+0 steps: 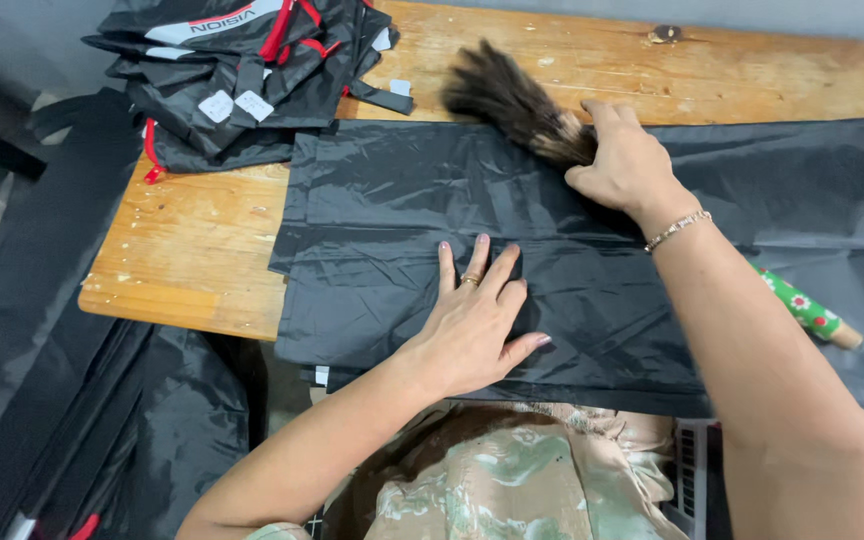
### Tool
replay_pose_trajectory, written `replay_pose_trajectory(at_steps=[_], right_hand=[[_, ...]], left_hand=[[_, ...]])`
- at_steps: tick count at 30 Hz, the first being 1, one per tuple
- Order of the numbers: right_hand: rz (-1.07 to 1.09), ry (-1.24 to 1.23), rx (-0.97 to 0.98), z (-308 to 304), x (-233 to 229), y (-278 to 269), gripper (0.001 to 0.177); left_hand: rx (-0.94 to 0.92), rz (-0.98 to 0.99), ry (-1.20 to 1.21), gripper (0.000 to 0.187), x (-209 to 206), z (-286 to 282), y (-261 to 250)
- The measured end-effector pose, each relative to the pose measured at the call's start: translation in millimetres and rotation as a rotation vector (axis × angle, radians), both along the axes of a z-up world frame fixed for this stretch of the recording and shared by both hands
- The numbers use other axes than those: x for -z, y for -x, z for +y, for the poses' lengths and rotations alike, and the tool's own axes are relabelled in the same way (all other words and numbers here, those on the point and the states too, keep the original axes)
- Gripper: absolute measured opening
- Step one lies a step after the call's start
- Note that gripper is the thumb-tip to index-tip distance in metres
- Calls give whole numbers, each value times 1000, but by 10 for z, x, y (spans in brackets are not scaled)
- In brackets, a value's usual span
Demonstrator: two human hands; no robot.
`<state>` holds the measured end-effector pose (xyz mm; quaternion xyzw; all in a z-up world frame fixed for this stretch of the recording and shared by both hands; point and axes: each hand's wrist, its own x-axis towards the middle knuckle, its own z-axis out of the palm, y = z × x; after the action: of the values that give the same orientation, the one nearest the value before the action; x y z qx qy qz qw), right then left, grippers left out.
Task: The person uses a feather duster to wipe a black fabric item laid out on a wooden table. The person holds the fabric with one hand while brushing the surface with the other, then smooths the fabric with both hands.
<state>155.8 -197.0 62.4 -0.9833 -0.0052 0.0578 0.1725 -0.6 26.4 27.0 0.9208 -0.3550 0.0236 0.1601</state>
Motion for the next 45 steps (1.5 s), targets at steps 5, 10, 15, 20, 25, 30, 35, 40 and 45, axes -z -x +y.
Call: replay_pose_trajectory(at_steps=[5, 10, 15, 20, 25, 30, 35, 40, 45], right_hand=[[-13, 114, -19, -130, 255, -200, 69], [-162, 244, 44, -440, 518, -277, 44], [-423, 358, 51, -809, 612, -184, 32], [-651, 459, -96, -797, 199, 285, 59], [-442, 521, -178, -702, 65, 852, 68], [-436, 598, -188, -680, 293, 1089, 77], [-538, 612, -253, -565, 364, 1169, 71], [-448, 280, -234, -709, 557, 1066, 51], [-460, 177, -273, -269, 618, 1262, 50]], left_hand=[[0, -48, 33, 61, 41, 39, 30], [-7, -146, 87, 65, 73, 5, -24], [4, -88, 24, 75, 82, -72, -66], [128, 32, -62, 91, -6, -20, -100], [244, -18, -84, 61, -42, -46, -148], [264, -214, -92, 31, 189, -174, -169], [279, -291, 158, 11, 131, -195, -95], [149, 335, 69, 78, -553, -154, -137], [-322, -107, 168, 52, -16, -219, -215]])
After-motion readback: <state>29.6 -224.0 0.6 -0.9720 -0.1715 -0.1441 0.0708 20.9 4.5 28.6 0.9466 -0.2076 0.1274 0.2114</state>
